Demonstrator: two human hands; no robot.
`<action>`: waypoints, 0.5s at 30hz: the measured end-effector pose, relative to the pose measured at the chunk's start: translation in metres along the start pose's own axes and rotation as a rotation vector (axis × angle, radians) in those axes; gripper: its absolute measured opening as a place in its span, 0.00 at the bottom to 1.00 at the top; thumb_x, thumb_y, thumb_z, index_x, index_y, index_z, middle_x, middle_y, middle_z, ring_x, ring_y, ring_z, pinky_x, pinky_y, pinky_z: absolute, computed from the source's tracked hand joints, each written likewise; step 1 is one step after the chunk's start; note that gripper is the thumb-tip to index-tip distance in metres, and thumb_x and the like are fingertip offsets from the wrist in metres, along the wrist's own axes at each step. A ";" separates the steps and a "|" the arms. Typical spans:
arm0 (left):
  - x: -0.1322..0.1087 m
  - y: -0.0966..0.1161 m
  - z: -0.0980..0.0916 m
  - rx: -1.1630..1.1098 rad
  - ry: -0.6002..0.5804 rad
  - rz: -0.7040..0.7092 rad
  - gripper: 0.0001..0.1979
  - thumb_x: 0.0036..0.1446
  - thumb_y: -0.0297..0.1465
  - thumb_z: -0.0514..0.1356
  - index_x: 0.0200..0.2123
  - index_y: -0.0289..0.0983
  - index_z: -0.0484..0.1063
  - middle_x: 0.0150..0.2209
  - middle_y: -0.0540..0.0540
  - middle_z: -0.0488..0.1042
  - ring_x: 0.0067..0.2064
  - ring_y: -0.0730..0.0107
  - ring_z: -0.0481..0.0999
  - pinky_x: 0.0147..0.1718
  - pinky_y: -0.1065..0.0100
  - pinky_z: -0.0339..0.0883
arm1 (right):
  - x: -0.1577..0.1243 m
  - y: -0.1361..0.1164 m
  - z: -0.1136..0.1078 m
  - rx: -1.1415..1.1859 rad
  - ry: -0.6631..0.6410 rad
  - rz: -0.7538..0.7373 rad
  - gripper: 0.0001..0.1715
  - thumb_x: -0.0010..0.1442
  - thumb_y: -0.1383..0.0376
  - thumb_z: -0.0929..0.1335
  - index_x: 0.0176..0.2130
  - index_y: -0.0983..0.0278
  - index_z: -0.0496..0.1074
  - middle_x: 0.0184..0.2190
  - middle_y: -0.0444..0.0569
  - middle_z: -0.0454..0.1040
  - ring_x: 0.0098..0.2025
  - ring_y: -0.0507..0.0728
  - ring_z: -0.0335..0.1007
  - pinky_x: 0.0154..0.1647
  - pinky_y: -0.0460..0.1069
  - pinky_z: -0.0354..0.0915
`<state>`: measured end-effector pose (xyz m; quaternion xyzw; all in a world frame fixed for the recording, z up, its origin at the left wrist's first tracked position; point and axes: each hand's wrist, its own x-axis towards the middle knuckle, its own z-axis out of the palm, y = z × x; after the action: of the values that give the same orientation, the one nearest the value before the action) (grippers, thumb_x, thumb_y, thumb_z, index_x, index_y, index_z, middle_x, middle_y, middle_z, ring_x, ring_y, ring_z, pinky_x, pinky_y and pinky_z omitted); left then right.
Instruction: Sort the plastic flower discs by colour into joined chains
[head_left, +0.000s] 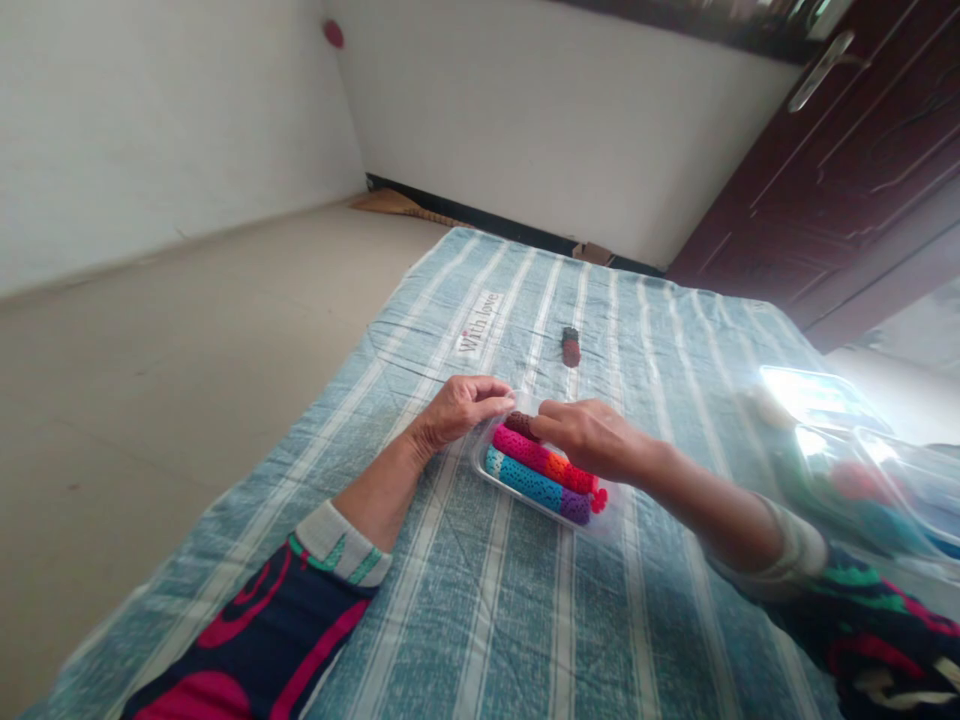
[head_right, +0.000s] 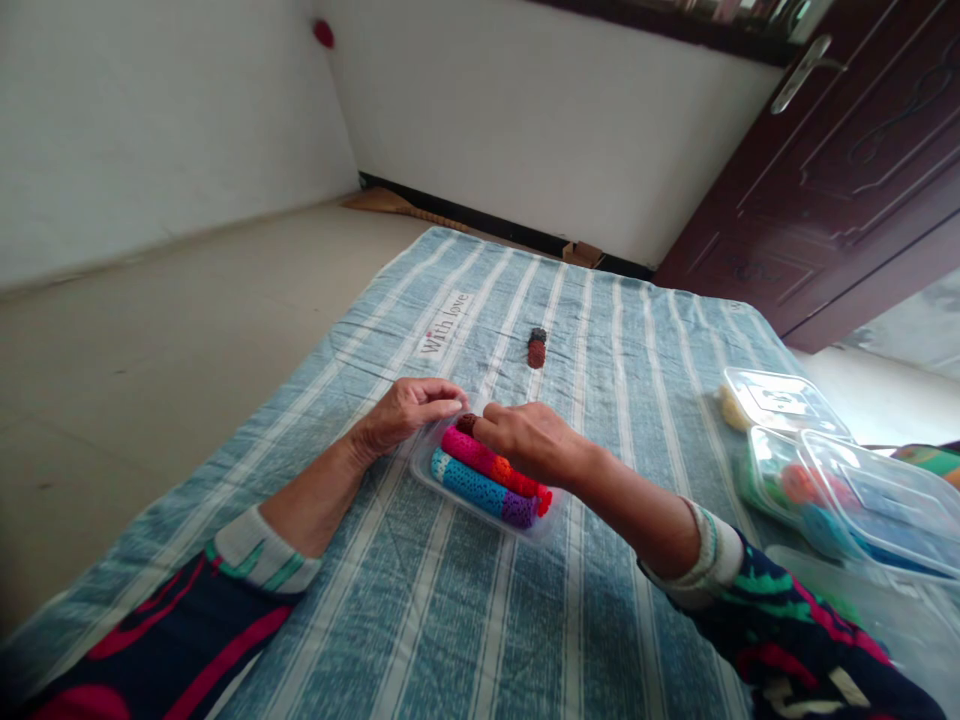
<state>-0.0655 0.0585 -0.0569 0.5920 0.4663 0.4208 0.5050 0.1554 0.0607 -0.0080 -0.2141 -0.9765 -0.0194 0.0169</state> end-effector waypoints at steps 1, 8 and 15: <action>0.000 0.000 0.000 0.004 0.000 0.001 0.13 0.47 0.38 0.66 0.33 0.34 0.78 0.31 0.49 0.78 0.35 0.68 0.75 0.39 0.68 0.67 | -0.002 0.001 0.001 0.027 0.026 0.008 0.14 0.67 0.71 0.57 0.44 0.64 0.69 0.29 0.44 0.66 0.22 0.48 0.45 0.22 0.47 0.43; 0.000 0.001 0.001 0.002 0.010 -0.006 0.14 0.45 0.38 0.66 0.33 0.34 0.79 0.32 0.48 0.79 0.36 0.66 0.76 0.41 0.66 0.67 | 0.001 -0.001 0.002 0.140 0.046 0.079 0.14 0.62 0.75 0.59 0.39 0.65 0.71 0.28 0.44 0.67 0.22 0.47 0.48 0.22 0.47 0.43; -0.002 0.004 -0.001 -0.032 -0.011 -0.050 0.14 0.46 0.39 0.66 0.33 0.34 0.79 0.32 0.48 0.79 0.34 0.68 0.75 0.37 0.68 0.67 | 0.004 0.039 -0.025 0.269 0.327 0.250 0.07 0.59 0.68 0.65 0.31 0.66 0.71 0.27 0.46 0.70 0.28 0.49 0.61 0.31 0.47 0.55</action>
<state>-0.0661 0.0562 -0.0532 0.5746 0.4712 0.4121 0.5273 0.1683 0.0965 0.0182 -0.3231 -0.9204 0.0784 0.2055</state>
